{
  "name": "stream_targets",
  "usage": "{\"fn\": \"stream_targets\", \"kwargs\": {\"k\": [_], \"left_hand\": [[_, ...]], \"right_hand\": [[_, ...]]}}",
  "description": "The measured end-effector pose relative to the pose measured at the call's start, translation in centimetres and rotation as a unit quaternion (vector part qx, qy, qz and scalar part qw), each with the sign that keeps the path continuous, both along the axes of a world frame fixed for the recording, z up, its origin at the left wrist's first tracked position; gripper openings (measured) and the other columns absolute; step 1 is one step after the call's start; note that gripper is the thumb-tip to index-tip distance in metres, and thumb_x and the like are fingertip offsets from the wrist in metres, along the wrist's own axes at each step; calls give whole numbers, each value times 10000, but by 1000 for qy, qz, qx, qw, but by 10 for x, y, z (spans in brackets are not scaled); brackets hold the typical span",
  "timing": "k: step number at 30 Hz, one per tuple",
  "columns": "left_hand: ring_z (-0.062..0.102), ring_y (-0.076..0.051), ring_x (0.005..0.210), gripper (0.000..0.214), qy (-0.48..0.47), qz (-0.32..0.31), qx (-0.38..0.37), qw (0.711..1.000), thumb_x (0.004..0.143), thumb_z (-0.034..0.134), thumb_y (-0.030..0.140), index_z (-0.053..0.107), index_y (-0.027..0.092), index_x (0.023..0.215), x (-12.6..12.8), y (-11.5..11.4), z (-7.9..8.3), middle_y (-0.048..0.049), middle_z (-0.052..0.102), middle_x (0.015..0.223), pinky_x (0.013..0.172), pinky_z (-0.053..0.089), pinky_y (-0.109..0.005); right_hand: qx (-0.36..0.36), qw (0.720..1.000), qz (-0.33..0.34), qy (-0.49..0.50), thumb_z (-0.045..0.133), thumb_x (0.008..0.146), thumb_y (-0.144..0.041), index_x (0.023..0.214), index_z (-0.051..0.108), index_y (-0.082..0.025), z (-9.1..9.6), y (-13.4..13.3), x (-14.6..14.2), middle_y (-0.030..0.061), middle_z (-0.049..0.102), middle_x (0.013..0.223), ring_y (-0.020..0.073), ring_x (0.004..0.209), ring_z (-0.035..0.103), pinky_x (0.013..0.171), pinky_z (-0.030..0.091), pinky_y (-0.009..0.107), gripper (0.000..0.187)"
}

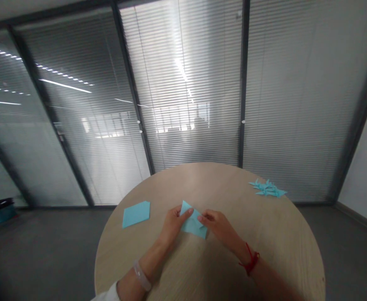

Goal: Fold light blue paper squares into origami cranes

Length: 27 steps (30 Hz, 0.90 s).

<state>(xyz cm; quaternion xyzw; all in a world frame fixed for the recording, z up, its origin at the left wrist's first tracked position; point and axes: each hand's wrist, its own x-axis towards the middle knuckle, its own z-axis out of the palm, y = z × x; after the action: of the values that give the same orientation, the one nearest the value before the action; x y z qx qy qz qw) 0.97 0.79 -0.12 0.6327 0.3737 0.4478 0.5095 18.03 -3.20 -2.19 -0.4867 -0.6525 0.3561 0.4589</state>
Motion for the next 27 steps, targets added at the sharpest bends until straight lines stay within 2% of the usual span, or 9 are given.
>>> {"fn": "stream_targets", "kwargs": {"k": [8,16,27], "left_hand": [[376,-96,511,405,33,-4,24,999,673,644,530,541,144,606,0,0,-1,29,442,556,486,277,-224],[365,-99,515,373,58,7,43,997,677,644,499,552,147,596,0,-4,1,29,433,551,481,275,-219],[378,-102,496,368,56,3,28,998,640,678,495,574,147,583,0,-8,6,30,454,531,475,269,-223]], "right_hand": [[-14,1000,6,-8,558,791,-536,717,628,-134,-3,1,1,-6,548,612,132,581,487,538,340,238,415],[-17,1000,7,3,607,749,-544,686,599,-141,-3,1,-1,-16,526,604,122,571,465,536,341,234,409],[-25,999,18,-9,598,747,-562,635,562,-153,-3,1,1,-27,480,574,112,553,423,520,317,230,425]]}}
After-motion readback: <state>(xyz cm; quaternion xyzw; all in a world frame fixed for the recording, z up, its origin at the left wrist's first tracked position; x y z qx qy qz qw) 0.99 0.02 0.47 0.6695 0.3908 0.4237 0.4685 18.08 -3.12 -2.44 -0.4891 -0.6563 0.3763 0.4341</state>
